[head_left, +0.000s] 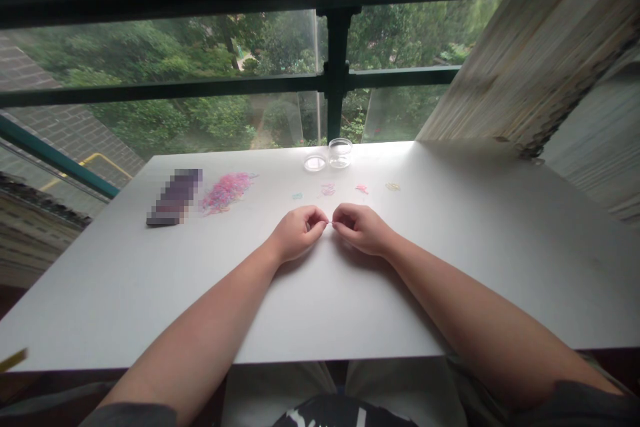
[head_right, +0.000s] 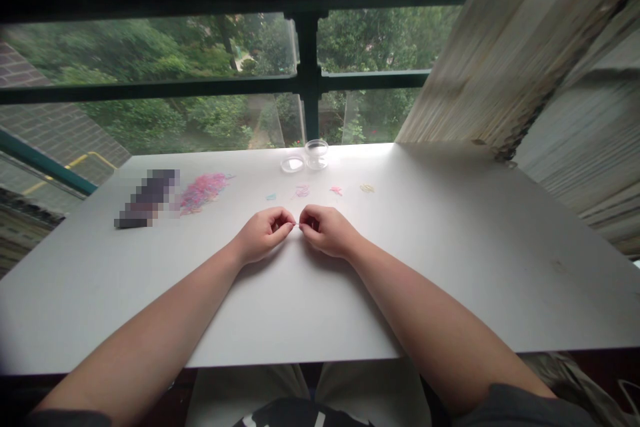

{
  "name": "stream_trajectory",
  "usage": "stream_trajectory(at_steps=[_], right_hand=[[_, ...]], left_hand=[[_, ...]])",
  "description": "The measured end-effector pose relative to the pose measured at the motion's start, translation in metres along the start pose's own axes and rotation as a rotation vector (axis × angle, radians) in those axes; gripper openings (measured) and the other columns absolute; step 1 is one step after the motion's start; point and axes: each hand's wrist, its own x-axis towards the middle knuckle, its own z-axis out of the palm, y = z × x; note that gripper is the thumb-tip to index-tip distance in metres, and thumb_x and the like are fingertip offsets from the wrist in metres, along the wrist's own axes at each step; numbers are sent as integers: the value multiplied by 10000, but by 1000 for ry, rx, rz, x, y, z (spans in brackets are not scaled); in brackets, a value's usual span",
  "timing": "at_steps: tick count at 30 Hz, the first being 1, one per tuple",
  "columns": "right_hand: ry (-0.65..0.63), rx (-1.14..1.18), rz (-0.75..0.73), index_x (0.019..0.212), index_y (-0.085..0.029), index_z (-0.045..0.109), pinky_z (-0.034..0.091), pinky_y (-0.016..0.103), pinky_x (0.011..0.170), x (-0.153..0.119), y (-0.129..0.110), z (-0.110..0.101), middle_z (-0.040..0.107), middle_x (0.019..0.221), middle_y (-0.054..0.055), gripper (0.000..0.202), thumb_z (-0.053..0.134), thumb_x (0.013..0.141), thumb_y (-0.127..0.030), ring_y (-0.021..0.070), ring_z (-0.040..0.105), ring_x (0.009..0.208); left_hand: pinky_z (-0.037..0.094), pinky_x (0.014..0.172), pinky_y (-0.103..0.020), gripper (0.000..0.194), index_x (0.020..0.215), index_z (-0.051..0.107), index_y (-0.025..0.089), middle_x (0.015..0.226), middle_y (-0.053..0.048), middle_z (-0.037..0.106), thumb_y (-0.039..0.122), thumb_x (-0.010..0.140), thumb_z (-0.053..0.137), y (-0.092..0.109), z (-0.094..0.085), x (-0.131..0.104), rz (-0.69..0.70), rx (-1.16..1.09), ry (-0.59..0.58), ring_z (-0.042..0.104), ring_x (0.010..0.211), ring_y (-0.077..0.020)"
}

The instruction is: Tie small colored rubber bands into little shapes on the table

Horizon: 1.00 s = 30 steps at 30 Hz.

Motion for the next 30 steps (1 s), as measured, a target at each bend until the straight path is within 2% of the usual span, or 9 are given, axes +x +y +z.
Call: stream_trajectory(at_steps=[14,21,25,30], right_hand=[[4,-18,3,722,-166,524,328,211,507,0,2,0,484,584,-39,41,524,739,-203,80,404,525],[-1,-10,10,716,-163,532,327,210,506,1,2,0,492,577,-37,33,522,733,-189,80,406,519],[-9,-12,20,730,-164,543,334,211,515,1,3,0,506,595,-32,44,519,740,-199,83,420,532],[-16,-13,28,725,-163,542,325,209,508,1,2,0,502,589,-33,52,516,741,-206,83,417,530]], left_hand=[[371,541,-211,157,781,570,153,692,4,565,301,779,518,-1,-1,0,-13,-42,-11,460,587,-93],[414,573,-204,242,957,523,182,869,-26,596,263,738,584,-1,0,-3,34,-138,1,509,643,-88],[408,572,-206,144,877,567,175,810,-20,601,269,768,554,2,0,-3,51,-107,-17,506,633,-90],[399,560,-211,177,836,599,161,733,-15,602,321,784,543,2,-1,-2,27,-84,-3,488,601,-96]])
